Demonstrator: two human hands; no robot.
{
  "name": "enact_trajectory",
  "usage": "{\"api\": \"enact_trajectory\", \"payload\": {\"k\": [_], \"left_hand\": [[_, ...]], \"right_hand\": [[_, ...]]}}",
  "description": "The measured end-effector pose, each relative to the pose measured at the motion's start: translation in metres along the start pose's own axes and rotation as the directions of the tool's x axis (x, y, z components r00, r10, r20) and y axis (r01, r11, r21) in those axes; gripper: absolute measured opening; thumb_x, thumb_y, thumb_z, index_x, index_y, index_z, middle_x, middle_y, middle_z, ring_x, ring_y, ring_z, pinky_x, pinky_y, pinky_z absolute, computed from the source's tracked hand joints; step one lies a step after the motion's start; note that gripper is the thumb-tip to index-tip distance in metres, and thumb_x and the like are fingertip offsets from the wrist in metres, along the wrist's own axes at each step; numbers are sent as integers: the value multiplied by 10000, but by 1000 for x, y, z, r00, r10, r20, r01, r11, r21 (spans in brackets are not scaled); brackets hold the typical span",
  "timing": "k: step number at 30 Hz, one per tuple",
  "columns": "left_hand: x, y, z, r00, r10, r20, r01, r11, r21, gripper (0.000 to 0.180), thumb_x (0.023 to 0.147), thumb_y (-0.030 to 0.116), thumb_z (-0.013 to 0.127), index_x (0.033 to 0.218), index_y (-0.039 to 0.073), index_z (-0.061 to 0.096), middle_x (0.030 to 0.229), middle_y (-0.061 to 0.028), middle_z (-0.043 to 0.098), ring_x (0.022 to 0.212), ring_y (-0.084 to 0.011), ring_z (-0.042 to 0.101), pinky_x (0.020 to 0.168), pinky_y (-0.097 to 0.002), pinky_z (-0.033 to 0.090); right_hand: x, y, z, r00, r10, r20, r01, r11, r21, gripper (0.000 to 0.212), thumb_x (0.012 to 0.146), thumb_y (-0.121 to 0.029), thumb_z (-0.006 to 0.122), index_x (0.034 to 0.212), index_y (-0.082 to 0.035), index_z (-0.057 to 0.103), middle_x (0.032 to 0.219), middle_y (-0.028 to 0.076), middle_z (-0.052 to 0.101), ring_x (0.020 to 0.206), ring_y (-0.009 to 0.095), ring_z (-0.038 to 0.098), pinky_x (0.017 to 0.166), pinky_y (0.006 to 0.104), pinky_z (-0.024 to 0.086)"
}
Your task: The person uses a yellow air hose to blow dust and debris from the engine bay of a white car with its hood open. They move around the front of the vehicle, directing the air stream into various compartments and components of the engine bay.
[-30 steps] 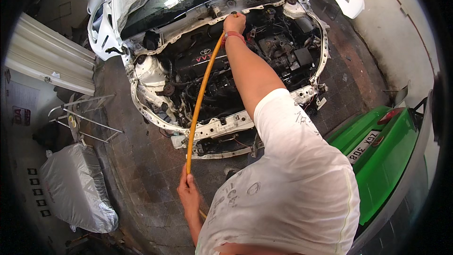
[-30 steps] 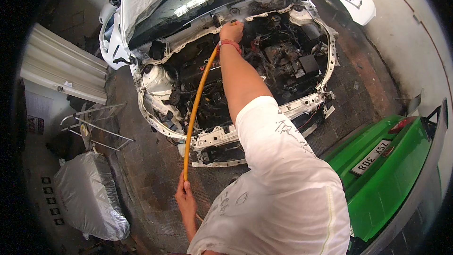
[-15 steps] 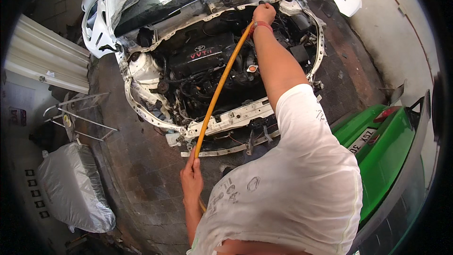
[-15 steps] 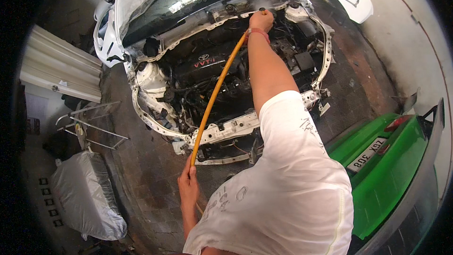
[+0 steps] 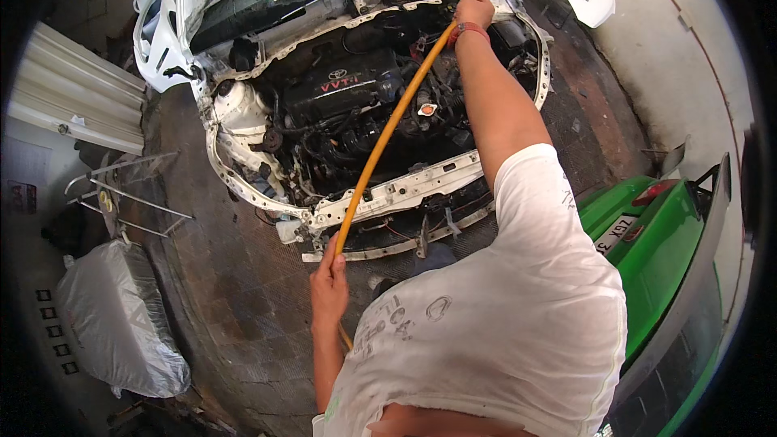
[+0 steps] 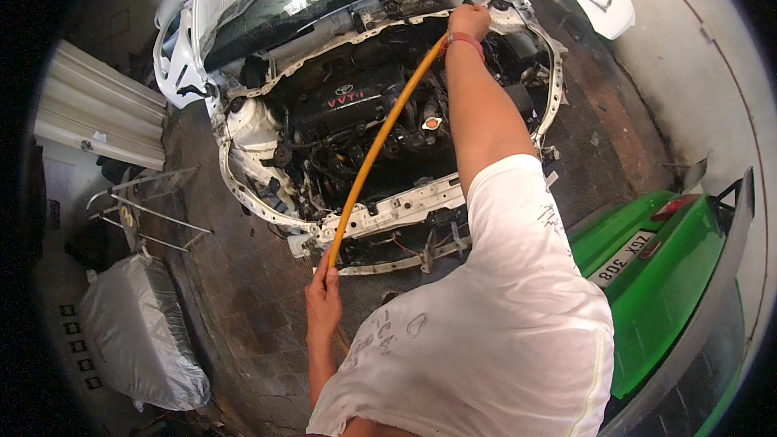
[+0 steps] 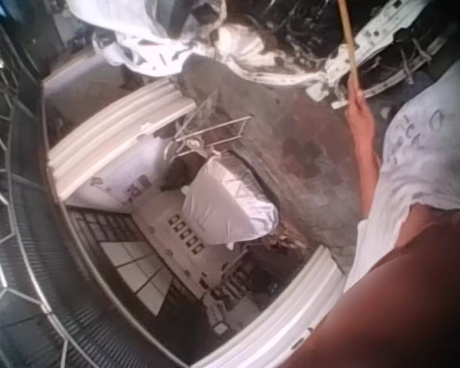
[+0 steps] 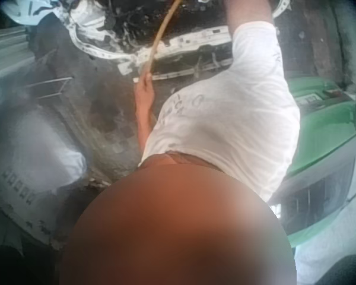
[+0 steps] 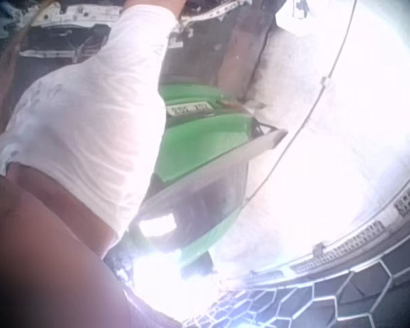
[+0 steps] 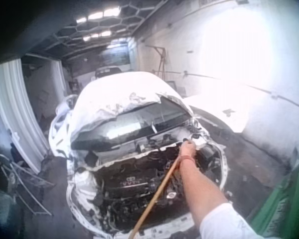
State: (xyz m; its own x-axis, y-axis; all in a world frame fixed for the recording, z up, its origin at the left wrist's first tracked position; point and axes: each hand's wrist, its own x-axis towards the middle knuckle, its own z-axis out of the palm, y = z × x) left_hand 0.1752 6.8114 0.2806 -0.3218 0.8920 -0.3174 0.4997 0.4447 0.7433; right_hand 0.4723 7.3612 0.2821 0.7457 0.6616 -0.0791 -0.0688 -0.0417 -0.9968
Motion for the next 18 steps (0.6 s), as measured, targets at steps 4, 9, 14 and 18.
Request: {"api": "enact_trajectory", "payload": {"k": [4,9,14,18], "left_hand": [[7,-25,-6,995,-72,-73,72,997,0,507,1088,416,516,1503,126,544,821,-83,624,691,-131,492,656,-316,449],[35,-46,-36,985,-82,-153,66,992,-107,522,1080,432,533,1492,113,554,970,-61,646,803,-148,530,734,-329,467],[68,-17,-68,996,-32,-81,29,999,-32,509,1085,428,519,1488,119,556,1132,-111,684,963,-186,613,847,-331,492],[89,2,-66,952,291,-96,-297,953,-55,485,1105,400,467,1495,121,540,1304,-173,678,1134,-276,669,953,-372,504]], "right_hand": [[-30,28,29,998,-8,58,-7,971,239,194,895,-85,560,1034,-6,669,698,113,641,486,220,592,453,372,480],[-135,68,68,998,-22,59,12,988,155,228,946,-113,512,1116,-35,642,732,120,631,494,221,575,453,365,460],[-321,87,45,999,-42,31,36,983,179,299,998,-204,558,1235,-27,602,985,178,682,666,249,652,600,377,522],[-420,72,1,983,-108,147,86,985,149,318,1006,-178,569,1294,-45,583,981,159,705,689,235,660,671,379,524]]}}
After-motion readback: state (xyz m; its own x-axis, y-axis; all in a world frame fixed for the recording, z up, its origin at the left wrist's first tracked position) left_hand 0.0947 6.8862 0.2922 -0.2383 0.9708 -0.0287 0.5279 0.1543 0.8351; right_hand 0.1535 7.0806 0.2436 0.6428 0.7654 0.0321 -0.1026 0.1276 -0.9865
